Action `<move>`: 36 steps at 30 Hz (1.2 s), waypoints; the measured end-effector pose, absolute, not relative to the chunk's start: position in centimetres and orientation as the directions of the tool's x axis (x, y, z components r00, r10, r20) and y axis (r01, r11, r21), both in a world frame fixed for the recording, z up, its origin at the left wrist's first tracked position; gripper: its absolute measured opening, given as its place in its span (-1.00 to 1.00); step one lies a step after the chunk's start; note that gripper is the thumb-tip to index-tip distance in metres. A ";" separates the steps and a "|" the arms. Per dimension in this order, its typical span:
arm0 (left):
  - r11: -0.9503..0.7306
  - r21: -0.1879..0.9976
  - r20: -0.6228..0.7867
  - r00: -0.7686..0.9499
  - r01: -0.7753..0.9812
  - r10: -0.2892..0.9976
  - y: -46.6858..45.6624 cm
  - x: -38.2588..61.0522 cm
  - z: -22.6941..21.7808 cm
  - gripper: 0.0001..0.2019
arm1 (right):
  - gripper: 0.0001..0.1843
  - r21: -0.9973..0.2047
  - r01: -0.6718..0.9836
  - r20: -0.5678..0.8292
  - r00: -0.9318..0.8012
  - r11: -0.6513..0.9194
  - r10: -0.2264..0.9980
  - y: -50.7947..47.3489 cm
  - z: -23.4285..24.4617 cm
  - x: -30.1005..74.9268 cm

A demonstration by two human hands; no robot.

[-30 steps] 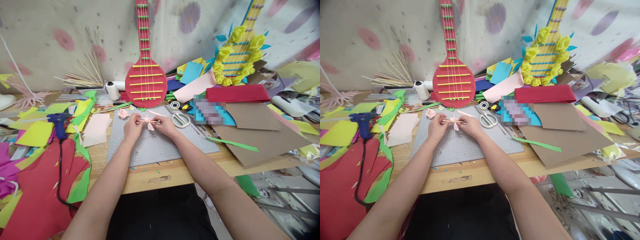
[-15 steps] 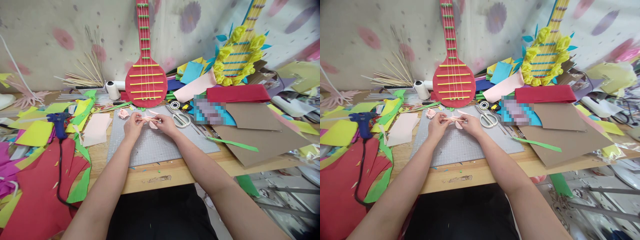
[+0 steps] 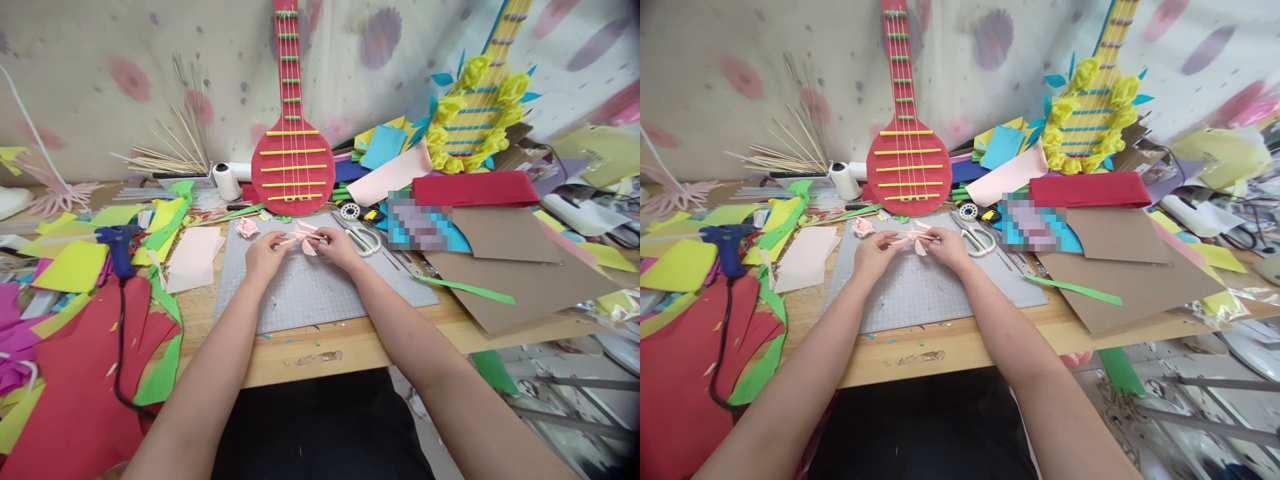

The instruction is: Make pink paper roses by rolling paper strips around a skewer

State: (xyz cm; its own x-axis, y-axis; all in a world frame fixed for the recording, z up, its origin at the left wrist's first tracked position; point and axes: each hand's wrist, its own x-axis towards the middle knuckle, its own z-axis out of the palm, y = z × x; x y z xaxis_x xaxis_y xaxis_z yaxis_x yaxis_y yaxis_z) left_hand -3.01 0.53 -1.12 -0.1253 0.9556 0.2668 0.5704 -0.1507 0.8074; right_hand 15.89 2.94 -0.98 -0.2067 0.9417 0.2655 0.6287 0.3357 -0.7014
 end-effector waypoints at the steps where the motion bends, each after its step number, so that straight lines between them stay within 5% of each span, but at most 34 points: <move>1: -0.158 0.796 0.276 -0.118 0.585 0.954 0.5 -3.0 -1.1 -0.70 | -0.76 -0.698 0.632 0.267 -0.208 0.337 0.941 3.0 -1.0 15.9; 16: 0.003 0.756 0.195 -0.230 0.654 0.953 0.1 -3.4 -0.1 -0.85 | -0.78 -0.720 0.600 0.259 -0.234 0.349 0.937 3.0 -0.8 16.1; 20: -0.064 0.818 0.213 -0.198 0.571 0.957 0.6 -3.7 -0.9 -0.79 | -0.77 -0.722 0.608 0.263 -0.200 0.330 0.944 3.1 -1.0 16.0; 24: -0.212 0.805 0.399 -0.242 0.553 0.885 0.6 -3.5 -1.2 -0.56 | -0.76 -0.737 0.606 0.278 -0.132 0.300 0.951 3.1 -0.9 15.8; 27: -0.303 0.756 0.523 -0.256 0.581 0.813 0.0 -2.5 -1.1 -0.69 | -0.76 -0.733 0.624 0.285 -0.078 0.270 0.955 2.9 -0.7 15.7; 29: -0.351 0.736 0.527 -0.163 0.579 0.834 -0.6 -1.7 -1.0 -0.80 | -0.78 -0.724 0.637 0.289 -0.072 0.267 0.955 2.8 -0.6 15.6; 36: -0.336 0.788 0.392 0.000 0.516 0.920 -0.9 0.0 -1.7 -0.66 | -0.78 -0.722 0.626 0.284 -0.119 0.294 0.951 2.6 -1.1 15.1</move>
State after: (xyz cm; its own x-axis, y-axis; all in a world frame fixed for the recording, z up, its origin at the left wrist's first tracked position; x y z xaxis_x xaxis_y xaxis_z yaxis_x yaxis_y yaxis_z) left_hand -0.01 -0.91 -1.65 -0.0002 0.9200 0.3918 0.5157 -0.3356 0.7883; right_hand 15.07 2.59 -1.06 -0.1190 0.9514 0.2842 0.6261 0.2940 -0.7222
